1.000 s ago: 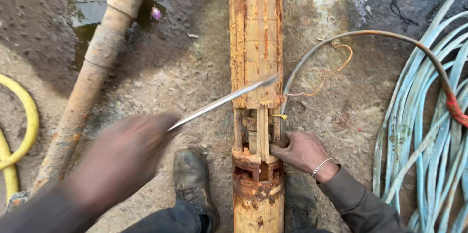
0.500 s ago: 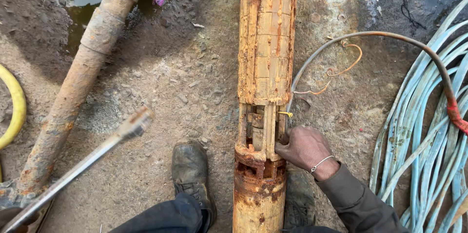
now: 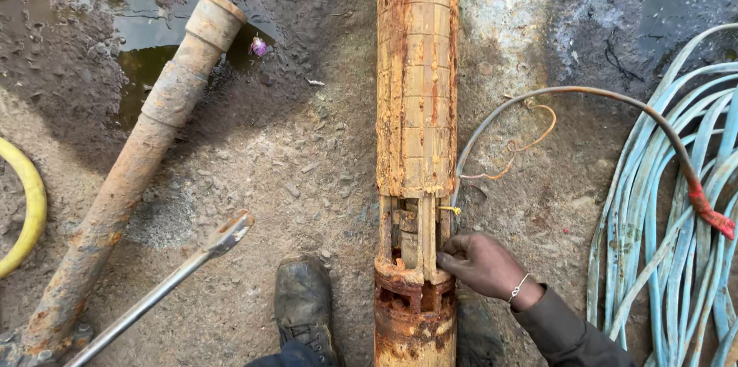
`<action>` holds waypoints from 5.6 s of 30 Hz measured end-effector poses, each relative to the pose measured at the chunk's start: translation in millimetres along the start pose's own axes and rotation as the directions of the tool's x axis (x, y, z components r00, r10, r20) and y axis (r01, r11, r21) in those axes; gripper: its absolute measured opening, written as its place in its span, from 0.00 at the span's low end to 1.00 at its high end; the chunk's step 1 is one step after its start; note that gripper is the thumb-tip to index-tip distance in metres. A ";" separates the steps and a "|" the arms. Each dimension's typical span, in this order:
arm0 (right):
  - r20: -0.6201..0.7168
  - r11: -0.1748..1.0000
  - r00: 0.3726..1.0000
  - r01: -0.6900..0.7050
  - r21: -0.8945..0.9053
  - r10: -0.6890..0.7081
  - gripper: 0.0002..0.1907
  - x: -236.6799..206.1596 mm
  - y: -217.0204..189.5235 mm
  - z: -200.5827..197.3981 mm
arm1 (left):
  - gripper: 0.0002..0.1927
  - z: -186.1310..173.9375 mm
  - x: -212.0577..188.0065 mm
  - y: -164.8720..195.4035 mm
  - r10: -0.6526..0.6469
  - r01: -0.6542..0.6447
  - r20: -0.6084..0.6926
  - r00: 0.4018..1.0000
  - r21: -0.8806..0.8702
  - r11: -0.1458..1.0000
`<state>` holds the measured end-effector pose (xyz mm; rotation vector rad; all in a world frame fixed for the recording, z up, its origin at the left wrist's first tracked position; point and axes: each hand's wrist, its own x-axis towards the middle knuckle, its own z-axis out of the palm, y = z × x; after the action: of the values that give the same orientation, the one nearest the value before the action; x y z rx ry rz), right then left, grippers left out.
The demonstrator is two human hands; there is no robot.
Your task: The person uses a wrench to loosen and remove bolts from a rusty metal pipe assembly. They repeatedly reposition the wrench and use both hands to stabilize the pipe while working on the bolts.
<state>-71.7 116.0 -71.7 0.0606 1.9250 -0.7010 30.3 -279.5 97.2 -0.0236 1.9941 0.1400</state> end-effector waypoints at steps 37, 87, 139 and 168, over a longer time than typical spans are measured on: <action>-0.777 0.646 0.571 0.704 0.295 -0.267 0.12 -34.7 53.8 48.1 | 0.31 0.8 206.1 166.8 0.763 -0.777 -0.520 0.384 0.265 0.571; -0.728 0.697 0.683 0.549 0.462 -0.055 0.16 -19.1 47.2 60.7 | 0.19 16.1 203.2 190.5 0.781 -0.778 -0.462 0.420 0.259 0.572; -0.368 -0.061 0.875 0.405 0.912 0.313 0.17 -8.9 76.5 22.4 | 0.20 -0.3 208.9 225.8 0.869 -0.733 -0.023 0.495 0.526 0.432; -0.511 0.147 0.757 0.498 0.855 0.407 0.18 -30.0 94.1 57.5 | 0.33 -10.3 221.9 256.1 0.643 -0.242 0.288 0.709 0.957 -0.162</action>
<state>21.6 173.3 -104.6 1.3130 1.6208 -2.2278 -91.7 -15.9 -77.6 1.8022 1.8206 -0.9557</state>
